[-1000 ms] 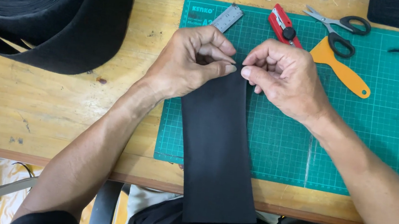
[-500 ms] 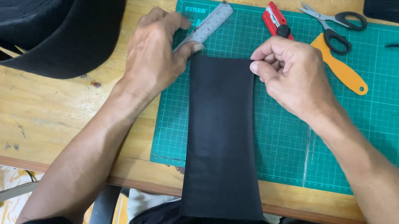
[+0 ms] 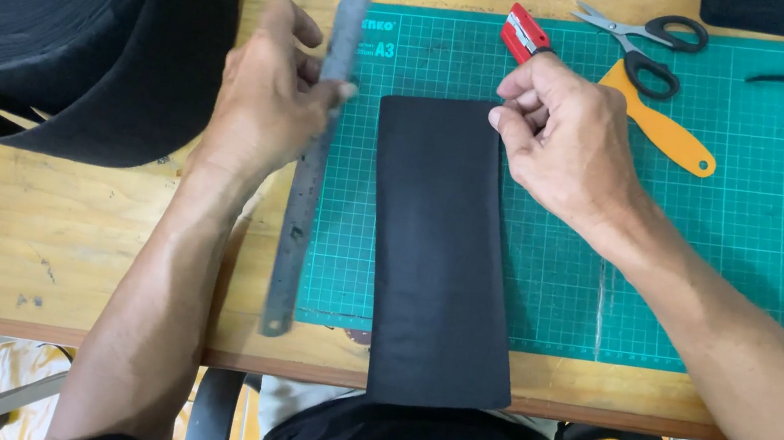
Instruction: Measuring and cutting a strip of black fabric using a ruler and a utility knife on a cutting mat.
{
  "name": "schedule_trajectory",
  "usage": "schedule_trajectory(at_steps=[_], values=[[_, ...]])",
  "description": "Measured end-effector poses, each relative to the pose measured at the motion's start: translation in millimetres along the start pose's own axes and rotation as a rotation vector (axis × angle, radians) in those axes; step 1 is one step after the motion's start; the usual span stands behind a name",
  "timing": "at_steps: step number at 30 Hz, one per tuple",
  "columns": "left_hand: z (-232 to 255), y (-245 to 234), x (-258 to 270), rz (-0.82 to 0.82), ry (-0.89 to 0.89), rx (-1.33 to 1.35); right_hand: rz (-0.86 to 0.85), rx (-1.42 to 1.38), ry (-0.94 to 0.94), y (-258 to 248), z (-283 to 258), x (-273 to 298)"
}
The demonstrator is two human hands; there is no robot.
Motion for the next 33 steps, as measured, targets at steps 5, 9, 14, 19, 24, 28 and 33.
schedule_trajectory(at_steps=[5,9,14,19,24,28,33], values=[[17,-37,4,0.198,0.272,0.059,0.014,0.035,-0.031,2,-4,1],[40,-36,16,0.048,0.433,0.297,0.063,-0.072,-0.051,-4,-13,3],[33,-8,8,-0.035,0.323,0.174,0.119,-0.391,-0.018,-14,-22,-4],[25,25,4,-0.152,0.342,0.002,0.243,-0.506,-0.027,-26,-13,-6],[55,-4,20,0.057,0.479,0.196,0.321,-0.601,0.031,-32,-2,-5],[41,37,14,-0.238,0.445,0.715,0.355,-0.771,0.178,-23,13,-4],[22,34,0,-0.240,0.178,0.838,0.086,-0.843,0.158,9,4,-1]])
Point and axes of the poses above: each hand's wrist, its own x-axis away from the middle knuckle, its own y-axis out of the palm, z = x × y, the point moved 10 cm from there along -x, towards the middle knuckle, and after that the axes turned 5 degrees about -x, right-handed, at the moved point
